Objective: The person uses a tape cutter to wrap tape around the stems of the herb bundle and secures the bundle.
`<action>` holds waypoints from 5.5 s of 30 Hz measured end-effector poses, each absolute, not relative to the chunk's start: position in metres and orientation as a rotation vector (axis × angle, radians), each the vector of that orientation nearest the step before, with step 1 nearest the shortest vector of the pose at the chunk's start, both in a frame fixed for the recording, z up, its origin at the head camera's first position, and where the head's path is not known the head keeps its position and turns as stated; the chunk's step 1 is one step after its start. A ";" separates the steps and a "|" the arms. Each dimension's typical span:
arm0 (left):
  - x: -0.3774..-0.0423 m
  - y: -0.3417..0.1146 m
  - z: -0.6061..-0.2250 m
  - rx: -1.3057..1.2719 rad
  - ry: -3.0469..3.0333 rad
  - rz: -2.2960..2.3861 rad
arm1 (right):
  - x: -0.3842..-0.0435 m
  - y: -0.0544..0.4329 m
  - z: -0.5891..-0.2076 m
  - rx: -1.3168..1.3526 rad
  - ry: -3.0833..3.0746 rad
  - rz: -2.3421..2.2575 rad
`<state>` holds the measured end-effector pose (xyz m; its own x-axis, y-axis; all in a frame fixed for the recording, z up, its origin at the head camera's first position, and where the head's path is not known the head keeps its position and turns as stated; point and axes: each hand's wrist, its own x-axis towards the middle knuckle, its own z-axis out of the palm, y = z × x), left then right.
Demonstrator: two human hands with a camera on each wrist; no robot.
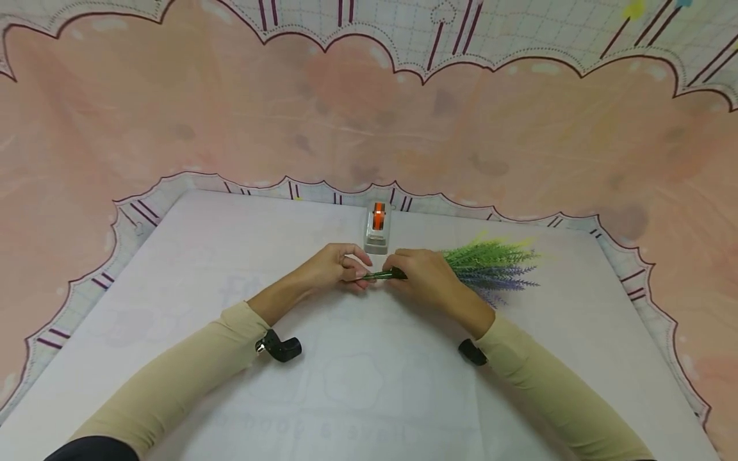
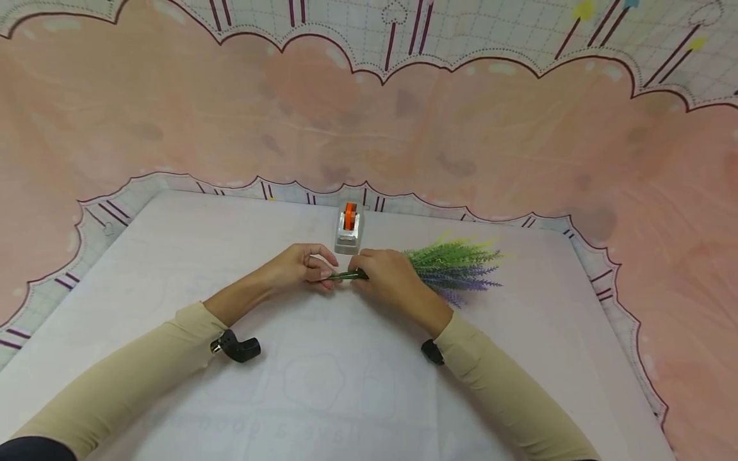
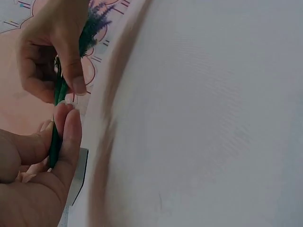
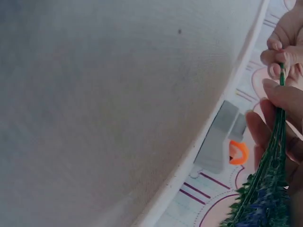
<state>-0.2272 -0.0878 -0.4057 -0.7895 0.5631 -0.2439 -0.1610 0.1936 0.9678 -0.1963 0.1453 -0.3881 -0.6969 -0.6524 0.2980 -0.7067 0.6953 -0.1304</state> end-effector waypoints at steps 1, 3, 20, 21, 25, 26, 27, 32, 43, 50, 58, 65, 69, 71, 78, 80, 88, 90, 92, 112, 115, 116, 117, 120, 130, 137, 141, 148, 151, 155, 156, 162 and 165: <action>-0.227 -0.088 -0.406 0.377 1.912 1.641 | -0.196 0.146 -0.388 1.064 -2.710 0.361; -0.227 -0.088 -0.407 0.402 1.937 1.620 | -0.195 0.147 -0.387 1.023 -2.772 0.384; -0.224 -0.087 -0.410 0.573 2.119 1.543 | -0.197 0.144 -0.385 0.981 -2.906 0.345; -0.224 -0.086 -0.410 0.580 2.127 1.541 | -0.197 0.144 -0.385 0.992 -2.907 0.339; -0.225 -0.086 -0.411 0.600 2.168 1.511 | -0.198 0.143 -0.384 1.023 -2.924 0.321; -0.225 -0.086 -0.411 0.616 2.199 1.483 | -0.198 0.143 -0.384 1.028 -2.932 0.313; -0.225 -0.087 -0.411 0.634 2.233 1.452 | -0.199 0.143 -0.384 1.032 -2.943 0.311; -0.224 -0.087 -0.409 0.759 2.404 1.294 | -0.200 0.142 -0.383 0.999 -3.019 0.343; -0.225 -0.090 -0.408 0.841 2.377 1.336 | -0.202 0.141 -0.383 0.946 -2.971 0.400; -0.227 -0.088 -0.406 0.764 2.433 1.351 | -0.203 0.141 -0.380 0.943 -2.972 0.383; -0.229 -0.087 -0.407 0.827 2.574 1.243 | -0.206 0.140 -0.378 0.913 -2.994 0.424; -0.230 -0.088 -0.407 0.908 2.631 1.193 | -0.208 0.137 -0.377 0.901 -3.024 0.340; -0.230 -0.089 -0.406 0.911 2.633 1.186 | -0.209 0.136 -0.380 0.891 -3.018 0.284; -0.230 -0.088 -0.406 0.905 2.635 1.187 | -0.210 0.136 -0.381 0.894 -3.004 0.281; -0.232 -0.086 -0.404 0.851 2.652 1.201 | -0.211 0.139 -0.381 0.910 -2.947 0.286; -0.233 -0.085 -0.403 0.853 2.656 1.200 | -0.211 0.140 -0.381 0.915 -2.941 0.285; -0.234 -0.086 -0.403 0.908 2.690 1.162 | -0.214 0.141 -0.380 0.928 -2.963 0.291; -0.234 -0.086 -0.403 0.916 2.688 1.165 | -0.215 0.140 -0.380 0.918 -2.972 0.287; -0.234 -0.087 -0.403 0.924 2.693 1.168 | -0.215 0.139 -0.379 0.899 -2.990 0.291; -0.236 -0.084 -0.399 0.801 2.699 1.192 | -0.220 0.140 -0.383 0.876 -2.898 0.315; -0.237 -0.083 -0.401 0.810 2.706 1.174 | -0.221 0.140 -0.383 0.879 -2.898 0.301; -0.238 -0.083 -0.401 0.817 2.710 1.167 | -0.221 0.140 -0.383 0.876 -2.902 0.296; -0.238 -0.083 -0.402 0.823 2.712 1.163 | -0.221 0.139 -0.383 0.875 -2.907 0.291; -0.239 -0.083 -0.403 0.834 2.717 1.161 | -0.223 0.138 -0.383 0.858 -2.939 0.295; -0.243 -0.085 -0.404 0.843 2.742 1.180 | -0.226 0.132 -0.382 0.791 -2.983 0.287; -0.244 -0.082 -0.404 0.775 2.734 1.169 | -0.229 0.134 -0.383 0.810 -2.935 0.279; -0.246 -0.082 -0.404 0.777 2.760 1.171 | -0.231 0.136 -0.383 0.822 -2.944 0.302; -0.249 -0.084 -0.407 0.795 2.782 1.169 | -0.235 0.134 -0.384 0.813 -2.982 0.303; -0.249 -0.085 -0.407 0.795 2.792 1.173 | -0.235 0.132 -0.384 0.798 -3.004 0.344; -0.250 -0.086 -0.408 0.806 2.799 1.172 | -0.235 0.130 -0.385 0.752 -3.024 0.374; -0.250 -0.086 -0.408 0.809 2.800 1.167 | -0.235 0.130 -0.385 0.742 -3.025 0.371; -0.252 -0.084 -0.408 0.805 2.816 1.118 | -0.236 0.130 -0.387 0.723 -3.011 0.371; -0.252 -0.083 -0.407 0.826 2.846 1.088 | -0.236 0.131 -0.387 0.734 -2.993 0.374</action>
